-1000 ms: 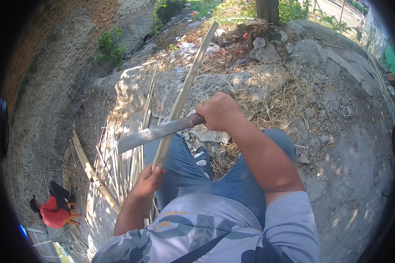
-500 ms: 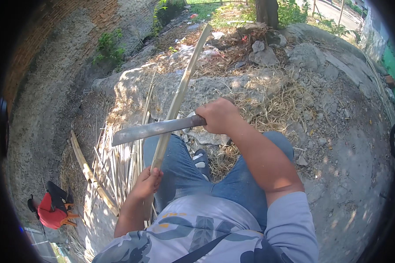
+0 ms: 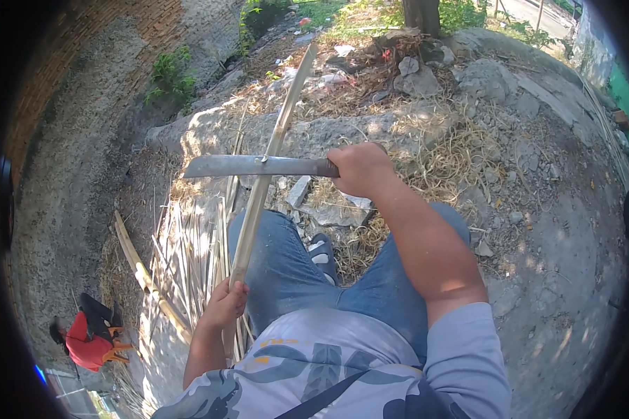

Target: The person scrapes a bamboo strip using a machete, places it onto the pile, selects another bamboo strip, and splits it lengthwise using the machete.

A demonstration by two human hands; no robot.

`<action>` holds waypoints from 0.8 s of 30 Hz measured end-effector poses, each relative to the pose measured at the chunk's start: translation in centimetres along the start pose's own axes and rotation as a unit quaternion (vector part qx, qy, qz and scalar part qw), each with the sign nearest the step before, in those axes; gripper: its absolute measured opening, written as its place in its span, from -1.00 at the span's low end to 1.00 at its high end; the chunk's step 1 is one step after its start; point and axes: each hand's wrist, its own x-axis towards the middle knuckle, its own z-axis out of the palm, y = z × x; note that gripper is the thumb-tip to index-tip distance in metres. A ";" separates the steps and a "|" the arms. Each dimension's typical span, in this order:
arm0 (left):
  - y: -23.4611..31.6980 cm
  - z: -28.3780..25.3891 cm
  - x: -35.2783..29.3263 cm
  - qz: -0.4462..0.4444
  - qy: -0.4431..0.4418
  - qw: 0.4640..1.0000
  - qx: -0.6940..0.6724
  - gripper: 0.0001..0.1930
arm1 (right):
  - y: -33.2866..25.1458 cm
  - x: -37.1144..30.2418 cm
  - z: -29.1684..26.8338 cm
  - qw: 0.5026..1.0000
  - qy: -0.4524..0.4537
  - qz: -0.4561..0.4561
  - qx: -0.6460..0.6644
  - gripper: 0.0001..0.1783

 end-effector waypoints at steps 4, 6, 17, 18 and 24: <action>0.1 1.4 0.7 0.012 -0.005 1.000 -0.023 -0.68 | 0.4 -0.1 0.4 1.000 0.013 0.006 0.016 -0.71; 0.0 1.4 1.3 -0.009 -0.011 1.000 -0.018 -0.68 | 0.5 -0.4 0.3 1.000 0.010 0.019 0.010 -0.70; 0.6 2.5 1.4 0.016 0.011 0.999 0.031 -0.64 | 1.2 -0.6 -0.5 1.000 0.012 0.018 -0.001 -0.73; 0.7 2.5 1.5 0.011 0.017 0.999 0.030 -0.69 | 1.4 -0.6 -0.3 0.999 0.035 0.010 0.009 -0.73; 1.2 0.9 0.8 0.029 0.005 0.999 0.018 -0.69 | 1.6 -0.5 0.0 0.999 0.046 -0.014 0.008 -0.68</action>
